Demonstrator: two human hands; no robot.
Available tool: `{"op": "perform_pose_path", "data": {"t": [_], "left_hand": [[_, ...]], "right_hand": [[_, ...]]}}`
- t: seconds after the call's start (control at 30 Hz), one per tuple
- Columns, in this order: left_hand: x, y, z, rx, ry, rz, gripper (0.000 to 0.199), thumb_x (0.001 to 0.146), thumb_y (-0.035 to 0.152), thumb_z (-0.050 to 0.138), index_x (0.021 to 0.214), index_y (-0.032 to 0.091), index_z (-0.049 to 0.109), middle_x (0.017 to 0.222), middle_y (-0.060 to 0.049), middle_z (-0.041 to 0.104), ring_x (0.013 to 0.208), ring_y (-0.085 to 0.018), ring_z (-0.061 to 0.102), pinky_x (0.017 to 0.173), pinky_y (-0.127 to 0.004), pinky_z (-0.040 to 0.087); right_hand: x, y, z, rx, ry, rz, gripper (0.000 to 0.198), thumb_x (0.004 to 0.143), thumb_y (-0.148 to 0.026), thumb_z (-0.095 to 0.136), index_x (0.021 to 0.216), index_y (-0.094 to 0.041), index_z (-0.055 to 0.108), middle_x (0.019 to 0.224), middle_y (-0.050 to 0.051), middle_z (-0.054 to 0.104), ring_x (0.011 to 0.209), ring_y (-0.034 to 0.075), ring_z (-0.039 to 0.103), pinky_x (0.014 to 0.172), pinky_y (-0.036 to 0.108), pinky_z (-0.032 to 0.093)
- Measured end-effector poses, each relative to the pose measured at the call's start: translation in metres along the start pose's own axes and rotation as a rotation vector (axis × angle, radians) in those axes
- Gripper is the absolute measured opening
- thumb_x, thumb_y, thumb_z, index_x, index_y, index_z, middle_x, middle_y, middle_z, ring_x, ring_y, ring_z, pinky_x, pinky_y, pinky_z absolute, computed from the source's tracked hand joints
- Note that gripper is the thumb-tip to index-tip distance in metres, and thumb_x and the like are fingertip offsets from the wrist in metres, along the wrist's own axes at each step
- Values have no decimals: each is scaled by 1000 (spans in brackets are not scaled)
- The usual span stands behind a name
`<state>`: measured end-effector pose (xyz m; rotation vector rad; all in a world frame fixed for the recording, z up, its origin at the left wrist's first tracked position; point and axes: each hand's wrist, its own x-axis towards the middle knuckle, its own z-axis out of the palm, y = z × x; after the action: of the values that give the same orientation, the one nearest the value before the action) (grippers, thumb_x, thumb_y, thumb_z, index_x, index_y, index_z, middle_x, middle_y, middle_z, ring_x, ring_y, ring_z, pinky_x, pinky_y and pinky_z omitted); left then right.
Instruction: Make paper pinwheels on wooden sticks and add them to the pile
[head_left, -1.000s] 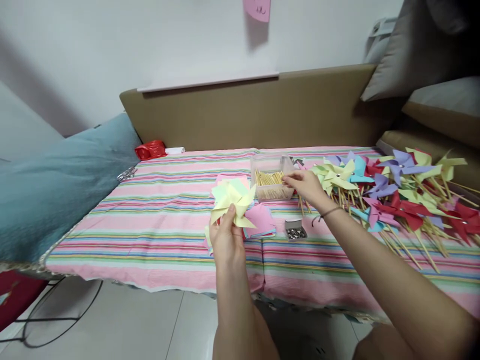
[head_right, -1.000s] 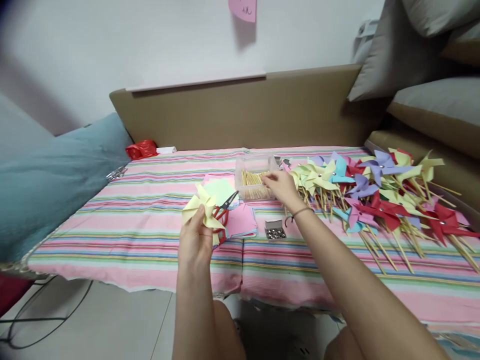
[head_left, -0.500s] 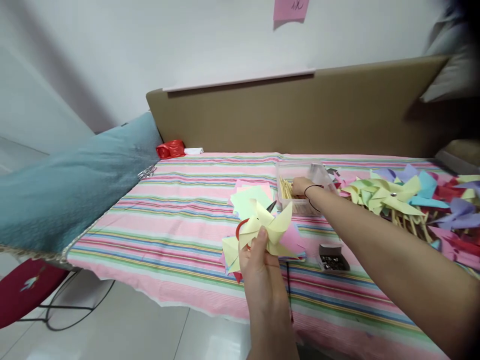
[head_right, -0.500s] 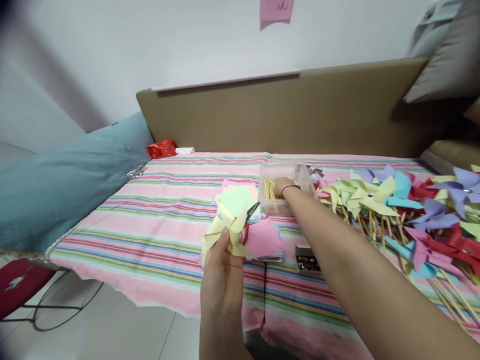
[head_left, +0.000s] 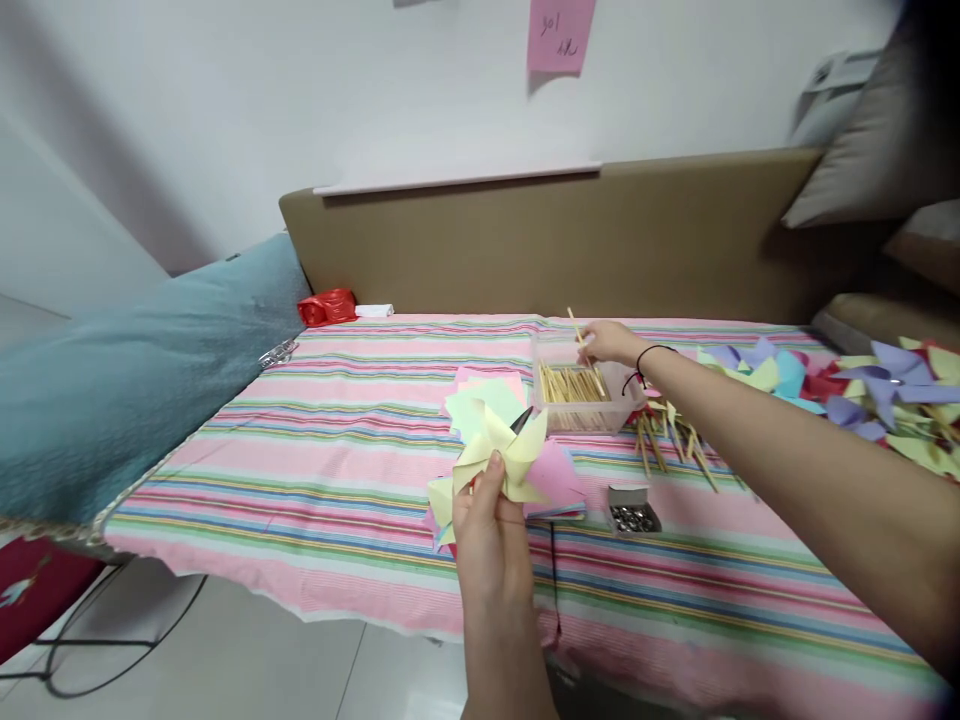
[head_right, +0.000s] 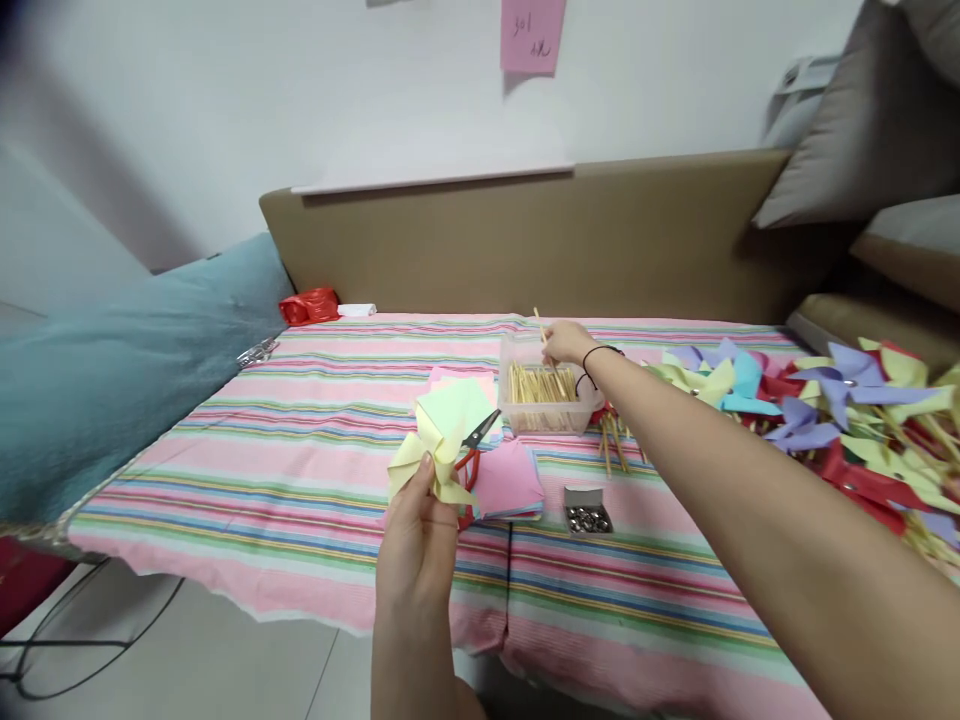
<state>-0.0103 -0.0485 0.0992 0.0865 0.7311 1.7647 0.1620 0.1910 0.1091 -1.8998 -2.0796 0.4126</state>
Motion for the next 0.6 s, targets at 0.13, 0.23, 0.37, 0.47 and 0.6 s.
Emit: {"op": "perform_pose_path", "data": {"t": [0.13, 0.23, 0.37, 0.47, 0.6], "left_hand": [[2, -2, 0, 37, -94, 22, 35, 67, 9, 74, 98, 16, 61, 89, -4, 70, 90, -16, 68, 80, -24, 55], [0, -7, 1, 70, -182, 31, 40, 64, 11, 78, 96, 19, 56, 87, -1, 68, 87, -13, 67, 78, -23, 54], [-8, -20, 6, 86, -301, 26, 50, 58, 10, 80, 98, 21, 51, 83, 3, 66, 73, -8, 65, 69, -19, 52], [-17, -36, 12, 97, -386, 3, 57, 55, 9, 82, 99, 23, 49, 83, 3, 66, 69, -6, 63, 67, -17, 50], [-25, -54, 17, 91, -466, -43, 61, 54, 11, 83, 102, 24, 48, 84, 3, 65, 70, -6, 62, 66, -17, 48]], "right_hand": [[-60, -13, -42, 252, 163, -56, 33, 83, -6, 41, 112, -15, 53, 83, 2, 67, 62, 8, 59, 58, 18, 44], [-136, -16, -51, 794, 292, -135, 22, 80, -10, 47, 97, -16, 58, 68, -3, 53, 49, 7, 42, 46, 20, 32], [-229, -12, -28, 964, 234, -59, 20, 85, -35, 51, 88, -17, 60, 62, -4, 43, 51, 9, 37, 46, 22, 26], [-263, -7, -3, 1117, 178, -53, 22, 87, -39, 51, 96, -19, 54, 58, -5, 45, 51, 10, 38, 47, 22, 27], [-274, -6, 13, 1223, 162, -104, 16, 88, -36, 52, 88, -21, 50, 59, -5, 49, 52, 10, 42, 48, 21, 31]]}}
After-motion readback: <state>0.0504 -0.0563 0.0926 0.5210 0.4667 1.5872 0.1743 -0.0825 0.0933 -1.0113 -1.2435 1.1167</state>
